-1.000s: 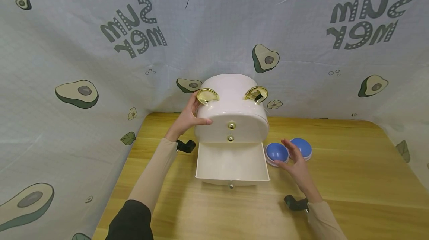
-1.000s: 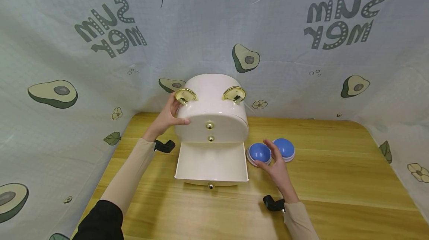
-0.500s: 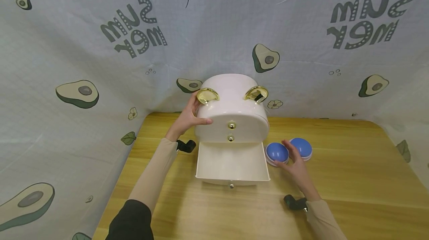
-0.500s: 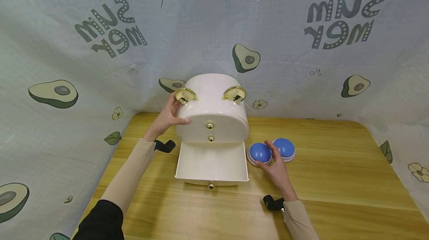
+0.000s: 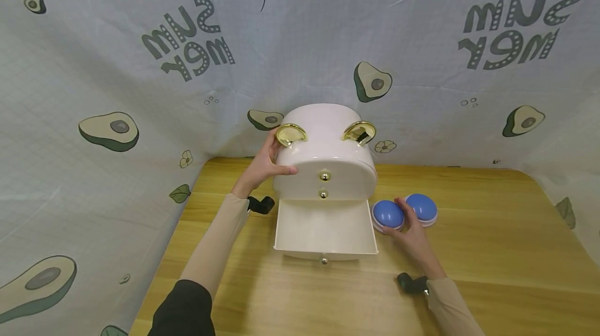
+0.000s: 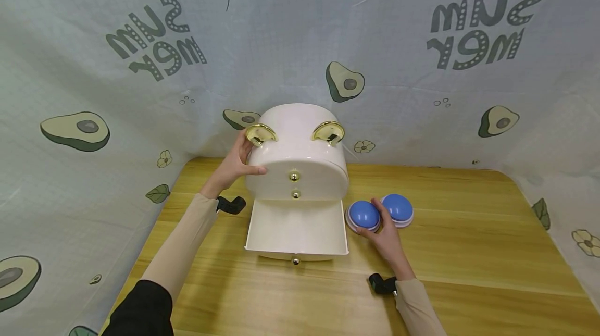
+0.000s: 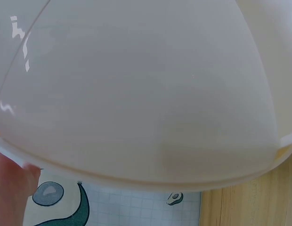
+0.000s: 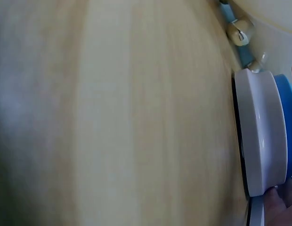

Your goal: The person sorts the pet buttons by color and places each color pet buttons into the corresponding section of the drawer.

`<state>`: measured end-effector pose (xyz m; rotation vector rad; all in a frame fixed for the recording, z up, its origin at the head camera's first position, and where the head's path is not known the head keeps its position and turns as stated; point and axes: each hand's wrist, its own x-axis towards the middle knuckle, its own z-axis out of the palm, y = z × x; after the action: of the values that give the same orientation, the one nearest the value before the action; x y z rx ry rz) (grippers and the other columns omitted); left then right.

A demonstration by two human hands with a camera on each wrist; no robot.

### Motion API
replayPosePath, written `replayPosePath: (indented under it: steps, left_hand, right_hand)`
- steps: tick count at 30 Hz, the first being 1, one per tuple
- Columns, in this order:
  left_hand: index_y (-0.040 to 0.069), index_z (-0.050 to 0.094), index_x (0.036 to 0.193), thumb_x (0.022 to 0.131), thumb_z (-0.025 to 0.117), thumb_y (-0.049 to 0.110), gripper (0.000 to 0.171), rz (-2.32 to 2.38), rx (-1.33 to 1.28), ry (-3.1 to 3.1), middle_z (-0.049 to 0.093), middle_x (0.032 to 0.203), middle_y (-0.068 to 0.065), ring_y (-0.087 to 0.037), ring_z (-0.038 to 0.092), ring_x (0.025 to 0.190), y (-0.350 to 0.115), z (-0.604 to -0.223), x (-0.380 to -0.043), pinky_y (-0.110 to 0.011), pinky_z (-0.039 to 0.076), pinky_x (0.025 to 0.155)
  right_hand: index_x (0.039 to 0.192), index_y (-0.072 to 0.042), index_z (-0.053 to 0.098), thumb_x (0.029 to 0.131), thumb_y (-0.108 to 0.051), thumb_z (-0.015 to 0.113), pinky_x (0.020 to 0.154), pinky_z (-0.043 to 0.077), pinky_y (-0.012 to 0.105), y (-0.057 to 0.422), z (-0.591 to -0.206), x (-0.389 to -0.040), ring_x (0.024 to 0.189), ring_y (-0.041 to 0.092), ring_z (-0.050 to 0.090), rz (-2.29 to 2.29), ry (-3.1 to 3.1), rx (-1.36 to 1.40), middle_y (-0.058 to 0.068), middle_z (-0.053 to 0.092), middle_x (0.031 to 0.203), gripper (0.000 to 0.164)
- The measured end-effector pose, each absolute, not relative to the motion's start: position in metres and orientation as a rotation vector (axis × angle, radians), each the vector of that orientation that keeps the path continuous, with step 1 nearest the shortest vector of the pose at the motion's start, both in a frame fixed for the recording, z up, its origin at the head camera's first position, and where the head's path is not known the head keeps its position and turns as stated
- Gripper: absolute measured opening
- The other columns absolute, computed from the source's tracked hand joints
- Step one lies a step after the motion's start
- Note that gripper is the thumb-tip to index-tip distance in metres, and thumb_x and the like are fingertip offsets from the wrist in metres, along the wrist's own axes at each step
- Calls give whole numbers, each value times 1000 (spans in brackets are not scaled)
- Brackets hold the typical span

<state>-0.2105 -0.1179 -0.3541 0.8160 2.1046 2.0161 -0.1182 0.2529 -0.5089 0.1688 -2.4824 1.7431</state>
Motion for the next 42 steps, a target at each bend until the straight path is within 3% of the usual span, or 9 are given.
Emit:
replayPosePath:
  steps: [4, 7, 10, 20, 28, 37, 42]
  left_hand:
    - [3, 17, 145, 71, 71, -15, 94, 2016, 816, 2107, 27, 151, -15, -17, 18, 142, -118, -354, -210, -36, 15, 114]
    - [3, 18, 145, 71, 71, -16, 93, 2017, 819, 2110, 27, 151, -15, -17, 18, 142, -118, -354, -209, -36, 15, 114]
    - [2, 18, 145, 71, 71, -16, 93, 2020, 820, 2111, 27, 151, -15, -16, 18, 142, -118, -354, -209, -35, 15, 114]
    - [8, 20, 146, 69, 73, -17, 96, 2046, 837, 2104, 30, 150, -11, -14, 20, 141, -120, -376, -225, -35, 16, 114]
    - [12, 21, 146, 70, 78, -6, 97, 2052, 890, 2108, 31, 150, -6, -10, 20, 140, -122, -380, -227, -34, 16, 114]
    - [10, 17, 147, 70, 73, -15, 98, 2040, 842, 2100, 27, 152, -8, -12, 17, 142, -119, -376, -226, -34, 14, 114]
    - [6, 17, 146, 71, 72, -15, 96, 2034, 823, 2097, 25, 153, -12, -16, 16, 142, -119, -364, -217, -35, 14, 114]
  right_hand:
    - [148, 4, 23, 79, -3, 76, 113, 13, 29, 254, -509, -119, 138, 45, 17, 1688, -2551, 139, 27, 26, 149, 87]
    - [149, 1, 23, 78, -7, 77, 113, 11, 49, 255, -510, -121, 138, 45, 16, 1661, -2590, 139, 26, 25, 150, 89]
    - [149, 1, 22, 78, -8, 78, 110, 12, 57, 257, -513, -123, 137, 46, 17, 1642, -2615, 147, 25, 25, 150, 91]
    - [147, 2, 26, 78, -5, 78, 109, 13, 58, 260, -518, -124, 136, 47, 20, 1706, -2605, 159, 26, 27, 149, 87]
    - [148, 2, 26, 79, -7, 77, 105, 18, 64, 259, -513, -123, 133, 52, 21, 1650, -2656, 122, 29, 24, 149, 86]
    - [147, 0, 32, 78, -7, 78, 105, 18, 64, 261, -513, -123, 134, 50, 21, 1638, -2657, 38, 27, 27, 149, 83]
    - [145, 0, 36, 76, -6, 79, 108, 21, 55, 260, -511, -120, 134, 45, 25, 1665, -2605, 32, 24, 31, 148, 81]
